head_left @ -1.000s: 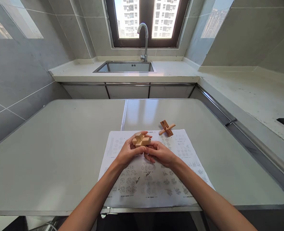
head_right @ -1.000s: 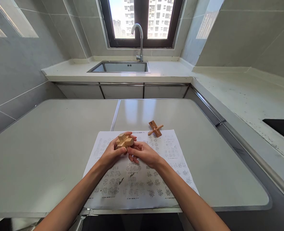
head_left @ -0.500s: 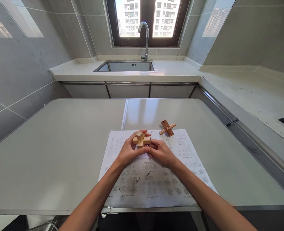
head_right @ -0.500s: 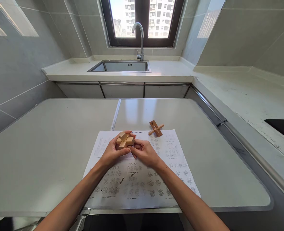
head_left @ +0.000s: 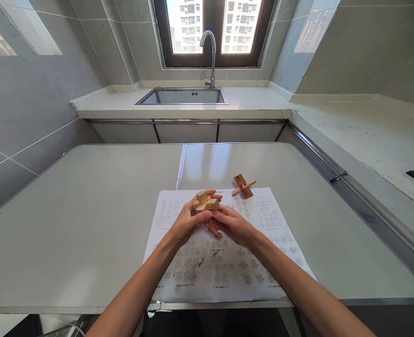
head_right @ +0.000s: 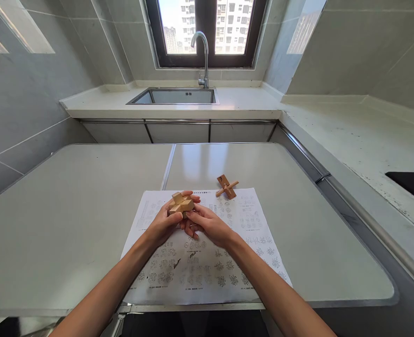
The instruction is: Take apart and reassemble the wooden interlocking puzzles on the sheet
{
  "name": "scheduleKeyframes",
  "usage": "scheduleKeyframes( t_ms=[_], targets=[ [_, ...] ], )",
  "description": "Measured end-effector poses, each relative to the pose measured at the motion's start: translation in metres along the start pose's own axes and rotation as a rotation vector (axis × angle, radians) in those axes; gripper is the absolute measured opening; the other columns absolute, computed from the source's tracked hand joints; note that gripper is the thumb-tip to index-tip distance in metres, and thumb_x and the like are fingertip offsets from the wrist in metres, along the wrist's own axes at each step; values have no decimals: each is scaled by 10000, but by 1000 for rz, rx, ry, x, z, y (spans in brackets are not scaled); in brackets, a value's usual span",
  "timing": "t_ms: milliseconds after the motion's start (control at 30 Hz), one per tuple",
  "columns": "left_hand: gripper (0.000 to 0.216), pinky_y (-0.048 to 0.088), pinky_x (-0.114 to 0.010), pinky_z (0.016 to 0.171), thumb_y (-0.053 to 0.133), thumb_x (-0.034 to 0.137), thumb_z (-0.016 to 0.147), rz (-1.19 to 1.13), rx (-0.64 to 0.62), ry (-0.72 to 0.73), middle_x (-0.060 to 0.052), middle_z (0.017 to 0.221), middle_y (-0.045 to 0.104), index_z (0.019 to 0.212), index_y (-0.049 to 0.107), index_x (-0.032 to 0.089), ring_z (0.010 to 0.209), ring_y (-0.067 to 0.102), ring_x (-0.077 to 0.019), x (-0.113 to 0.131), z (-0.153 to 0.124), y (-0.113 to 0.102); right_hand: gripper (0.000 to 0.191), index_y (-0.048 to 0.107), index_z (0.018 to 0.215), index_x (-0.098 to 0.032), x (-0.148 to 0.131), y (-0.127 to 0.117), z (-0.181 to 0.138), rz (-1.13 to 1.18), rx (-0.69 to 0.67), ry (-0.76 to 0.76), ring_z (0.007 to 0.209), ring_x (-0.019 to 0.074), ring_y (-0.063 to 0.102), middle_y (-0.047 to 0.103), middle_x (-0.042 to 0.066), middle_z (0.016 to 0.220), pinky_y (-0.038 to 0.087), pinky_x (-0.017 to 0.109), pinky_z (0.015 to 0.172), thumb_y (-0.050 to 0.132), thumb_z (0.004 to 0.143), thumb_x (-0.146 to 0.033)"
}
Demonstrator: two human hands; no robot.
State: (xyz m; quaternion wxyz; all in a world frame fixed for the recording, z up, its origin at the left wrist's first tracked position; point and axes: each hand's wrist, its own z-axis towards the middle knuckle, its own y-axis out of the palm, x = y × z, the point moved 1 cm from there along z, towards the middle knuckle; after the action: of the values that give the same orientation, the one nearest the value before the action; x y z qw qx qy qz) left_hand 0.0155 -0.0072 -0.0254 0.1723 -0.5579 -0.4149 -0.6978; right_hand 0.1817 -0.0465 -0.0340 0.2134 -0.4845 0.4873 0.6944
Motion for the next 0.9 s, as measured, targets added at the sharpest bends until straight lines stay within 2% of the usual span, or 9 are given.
scheduleKeyframes(
  t_ms=[67, 167, 267, 400, 533, 700, 800, 900],
  targets=[
    [707, 660, -398, 765, 858, 473, 808, 9, 13, -12, -167, 1540, 582, 1435, 607, 263, 1056, 769, -341, 0, 0, 0, 318, 648, 958, -160, 0, 1, 0, 29, -6, 20, 572, 96, 515, 621, 32, 864, 395, 257, 524, 616, 1038, -466],
    [691, 628, -402, 908, 875, 465, 791, 40, 36, 18, -154, 1486, 627, 1403, 637, 249, 1254, 682, -371, 2, 0, 1, 315, 633, 953, -164, -1, 4, 0, 95, -26, 43, 557, 92, 496, 599, 19, 839, 389, 255, 528, 610, 1039, -466],
    [670, 568, -412, 1027, 879, 454, 790, 69, 37, 39, -140, 1453, 649, 1388, 650, 256, 1361, 598, -364, 4, 1, 2, 322, 591, 905, -181, -1, 6, -1, 182, -40, 66, 551, 90, 452, 528, -14, 772, 366, 243, 524, 620, 1030, -477],
    [667, 505, -427, 1105, 880, 457, 786, 51, 33, 38, -123, 1459, 642, 1385, 651, 273, 1386, 567, -348, 3, 1, 3, 360, 527, 864, -203, 2, 9, -1, 272, -37, 113, 534, 83, 352, 426, -49, 725, 316, 225, 502, 624, 1017, -514],
    [677, 451, -485, 1164, 878, 456, 778, 17, 33, 55, -138, 1453, 645, 1385, 655, 257, 1404, 549, -372, 3, 1, 4, 392, 502, 839, -206, 5, 12, 0, 330, -60, 135, 515, 81, 253, 343, -71, 681, 276, 214, 480, 587, 1033, -536],
    [659, 436, -544, 1185, 869, 432, 764, -39, 25, 63, -151, 1445, 656, 1360, 667, 235, 1409, 549, -398, 5, 2, 6, 428, 455, 769, -213, 7, 16, 2, 458, -149, 135, 470, 78, 174, 281, -88, 623, 242, 206, 439, 561, 1020, -544],
    [652, 431, -554, 1192, 865, 366, 759, -40, -7, 41, -140, 1517, 610, 1369, 669, 246, 1423, 540, -400, 7, 2, 9, 448, 388, 715, -231, 5, 16, 2, 524, -195, 156, 431, 76, 157, 256, -97, 568, 232, 208, 412, 556, 989, -544],
    [724, 429, -541, 1197, 856, 303, 775, -25, -59, 13, -119, 1616, 519, 1458, 619, 288, 1464, 503, -390, 8, 4, 11, 474, 328, 671, -244, 5, 12, 2, 564, -162, 176, 390, 70, 134, 225, -111, 498, 224, 211, 395, 576, 948, -537]
  ],
)
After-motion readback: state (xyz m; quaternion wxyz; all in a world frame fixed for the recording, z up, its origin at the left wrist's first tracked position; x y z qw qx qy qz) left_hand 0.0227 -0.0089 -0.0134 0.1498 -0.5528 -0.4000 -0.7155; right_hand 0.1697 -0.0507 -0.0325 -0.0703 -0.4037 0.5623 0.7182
